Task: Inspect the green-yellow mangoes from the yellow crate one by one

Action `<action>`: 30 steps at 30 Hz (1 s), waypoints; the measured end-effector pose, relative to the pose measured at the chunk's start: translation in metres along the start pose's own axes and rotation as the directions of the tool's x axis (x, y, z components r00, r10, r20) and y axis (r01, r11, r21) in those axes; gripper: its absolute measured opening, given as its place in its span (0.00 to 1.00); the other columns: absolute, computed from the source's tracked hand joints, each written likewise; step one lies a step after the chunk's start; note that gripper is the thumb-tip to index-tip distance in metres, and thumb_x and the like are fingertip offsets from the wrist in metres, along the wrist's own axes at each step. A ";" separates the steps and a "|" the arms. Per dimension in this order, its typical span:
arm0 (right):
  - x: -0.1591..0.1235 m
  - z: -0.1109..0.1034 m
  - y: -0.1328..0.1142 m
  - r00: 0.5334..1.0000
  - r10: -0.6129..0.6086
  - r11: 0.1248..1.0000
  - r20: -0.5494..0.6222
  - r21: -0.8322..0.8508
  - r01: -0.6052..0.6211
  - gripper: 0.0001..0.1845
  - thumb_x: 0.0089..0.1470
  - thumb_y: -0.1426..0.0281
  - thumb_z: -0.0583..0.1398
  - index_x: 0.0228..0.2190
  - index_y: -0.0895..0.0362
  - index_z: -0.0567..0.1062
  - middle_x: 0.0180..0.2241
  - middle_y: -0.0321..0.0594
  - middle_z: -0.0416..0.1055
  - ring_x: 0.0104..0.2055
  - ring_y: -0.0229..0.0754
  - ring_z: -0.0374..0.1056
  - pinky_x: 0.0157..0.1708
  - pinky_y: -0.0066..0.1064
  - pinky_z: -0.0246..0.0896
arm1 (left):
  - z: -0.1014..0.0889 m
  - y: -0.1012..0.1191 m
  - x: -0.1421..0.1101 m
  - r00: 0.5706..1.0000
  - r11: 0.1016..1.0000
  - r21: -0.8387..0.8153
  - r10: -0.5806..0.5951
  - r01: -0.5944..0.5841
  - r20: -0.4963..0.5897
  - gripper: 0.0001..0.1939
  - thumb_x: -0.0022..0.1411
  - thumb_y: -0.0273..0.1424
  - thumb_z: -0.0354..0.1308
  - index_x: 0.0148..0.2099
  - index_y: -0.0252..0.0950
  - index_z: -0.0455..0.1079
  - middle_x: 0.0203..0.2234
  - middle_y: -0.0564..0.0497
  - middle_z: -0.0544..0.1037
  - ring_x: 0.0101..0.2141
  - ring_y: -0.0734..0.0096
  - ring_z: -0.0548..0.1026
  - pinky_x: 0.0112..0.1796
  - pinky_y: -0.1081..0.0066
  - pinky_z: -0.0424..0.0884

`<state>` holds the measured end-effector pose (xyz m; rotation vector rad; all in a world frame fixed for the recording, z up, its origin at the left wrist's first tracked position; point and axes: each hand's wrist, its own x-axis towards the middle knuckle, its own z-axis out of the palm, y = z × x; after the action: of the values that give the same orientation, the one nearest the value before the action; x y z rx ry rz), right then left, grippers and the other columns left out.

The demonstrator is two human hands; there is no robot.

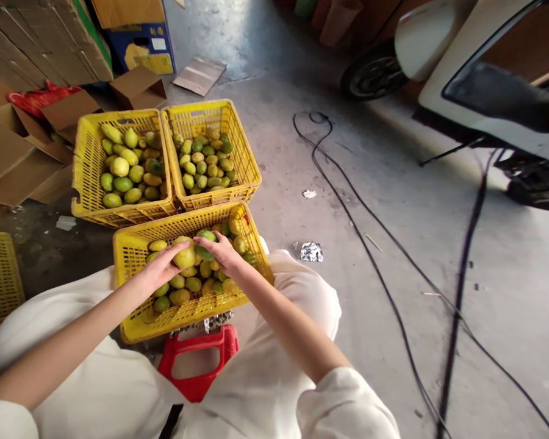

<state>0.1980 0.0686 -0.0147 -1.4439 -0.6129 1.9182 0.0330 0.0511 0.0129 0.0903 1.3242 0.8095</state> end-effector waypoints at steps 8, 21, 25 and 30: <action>-0.004 0.003 -0.006 0.990 0.093 0.996 -0.110 -0.002 -0.093 0.26 0.44 0.53 0.78 0.37 0.49 0.75 0.39 0.35 0.79 0.50 0.48 0.77 0.36 0.30 0.73 | 0.001 0.008 -0.002 1.000 0.998 0.059 -0.029 0.029 -0.007 0.12 0.60 0.21 0.76 0.41 0.40 0.79 0.40 0.48 0.88 0.58 0.54 0.85 0.59 0.63 0.82; -0.005 0.006 -0.007 0.995 0.094 0.994 -0.037 0.054 -0.092 0.31 0.43 0.61 0.83 0.44 0.51 0.76 0.47 0.43 0.82 0.51 0.51 0.81 0.49 0.38 0.82 | -0.002 0.003 0.000 1.000 0.995 0.093 -0.023 0.022 0.018 0.16 0.55 0.23 0.81 0.42 0.38 0.81 0.41 0.46 0.89 0.57 0.48 0.86 0.57 0.60 0.83; -0.004 0.007 -0.003 0.990 0.081 0.992 -0.115 0.102 -0.070 0.29 0.45 0.57 0.81 0.42 0.50 0.74 0.44 0.38 0.82 0.52 0.49 0.80 0.48 0.35 0.80 | -0.002 0.003 0.002 0.999 0.999 0.039 -0.001 0.000 0.033 0.15 0.56 0.20 0.78 0.41 0.38 0.80 0.40 0.46 0.89 0.53 0.50 0.87 0.53 0.61 0.84; -0.007 0.005 -0.002 0.996 0.020 0.998 -0.091 0.064 -0.014 0.23 0.47 0.55 0.77 0.38 0.49 0.76 0.39 0.35 0.81 0.53 0.48 0.79 0.53 0.35 0.78 | -0.002 0.004 0.002 1.000 0.999 0.035 -0.001 0.001 0.013 0.16 0.54 0.20 0.79 0.41 0.36 0.80 0.40 0.45 0.88 0.51 0.50 0.86 0.53 0.61 0.83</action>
<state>0.1950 0.0645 -0.0076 -1.4923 -0.4942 1.8559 0.0291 0.0550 0.0125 0.1221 1.3263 0.7839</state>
